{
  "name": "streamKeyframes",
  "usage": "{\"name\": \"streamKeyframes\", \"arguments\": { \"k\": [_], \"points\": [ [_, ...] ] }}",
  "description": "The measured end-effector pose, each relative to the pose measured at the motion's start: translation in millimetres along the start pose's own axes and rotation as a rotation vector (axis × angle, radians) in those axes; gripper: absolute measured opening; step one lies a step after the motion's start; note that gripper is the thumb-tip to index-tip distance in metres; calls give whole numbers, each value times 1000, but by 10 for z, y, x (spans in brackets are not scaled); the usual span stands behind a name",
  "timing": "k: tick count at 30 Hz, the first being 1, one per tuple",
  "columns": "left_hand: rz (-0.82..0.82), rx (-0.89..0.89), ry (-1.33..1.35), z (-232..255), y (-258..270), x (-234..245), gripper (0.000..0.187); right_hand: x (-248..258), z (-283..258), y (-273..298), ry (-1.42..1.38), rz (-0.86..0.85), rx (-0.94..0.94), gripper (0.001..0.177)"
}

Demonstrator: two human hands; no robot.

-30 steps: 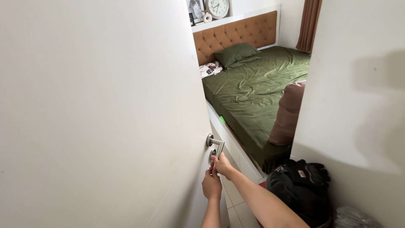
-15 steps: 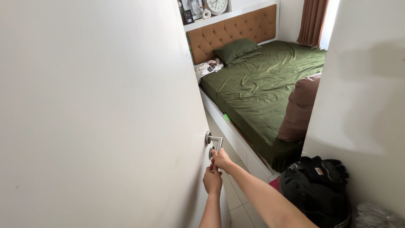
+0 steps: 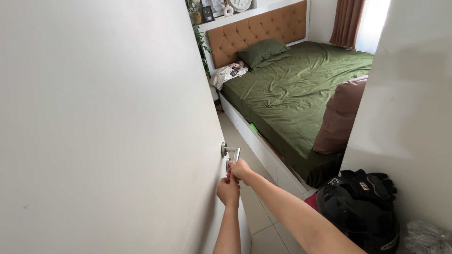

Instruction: The person opens a bedroom door, walks to a wardrobe, and opens a drawer. They remove several folded garments from the drawer, place them on the shelf above, and then return them to the drawer in a different arrangement. The person handles the clothes by hand without using tools.

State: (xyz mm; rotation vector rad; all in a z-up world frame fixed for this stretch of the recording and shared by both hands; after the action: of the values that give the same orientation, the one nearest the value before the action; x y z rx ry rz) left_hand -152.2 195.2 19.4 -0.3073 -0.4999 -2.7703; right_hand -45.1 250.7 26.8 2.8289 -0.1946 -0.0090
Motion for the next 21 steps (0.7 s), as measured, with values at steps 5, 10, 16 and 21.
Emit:
{"name": "streamKeyframes", "arguments": {
  "k": [5, 10, 16, 21],
  "points": [
    [-1, 21, 43, 42, -59, 69, 46, -62, -1, 24, -27, -32, 38, 23],
    [-7, 3, 14, 97, -76, 132, 48, -115, -15, 58, -24, -27, 40, 22],
    [12, 21, 85, 102, -41, 124, 45, -43, -3, 132, 25, -24, 43, 25],
    [81, -25, -19, 68, -81, 93, 45, 30, 67, 147, -46, -46, 37, 31]
  ]
}}
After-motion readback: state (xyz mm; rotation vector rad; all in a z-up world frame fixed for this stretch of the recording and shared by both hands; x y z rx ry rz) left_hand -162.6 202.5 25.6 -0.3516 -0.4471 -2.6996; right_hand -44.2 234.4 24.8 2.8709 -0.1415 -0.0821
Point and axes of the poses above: each hand's wrist, its own y-axis away from the middle knuckle, its own x-axis out of the back of the hand, z = x × y, the point moved 4 cm from there along -y, towards the middle knuckle, and after that the axes turned 8 degrees about x, right-handed, at the moved point
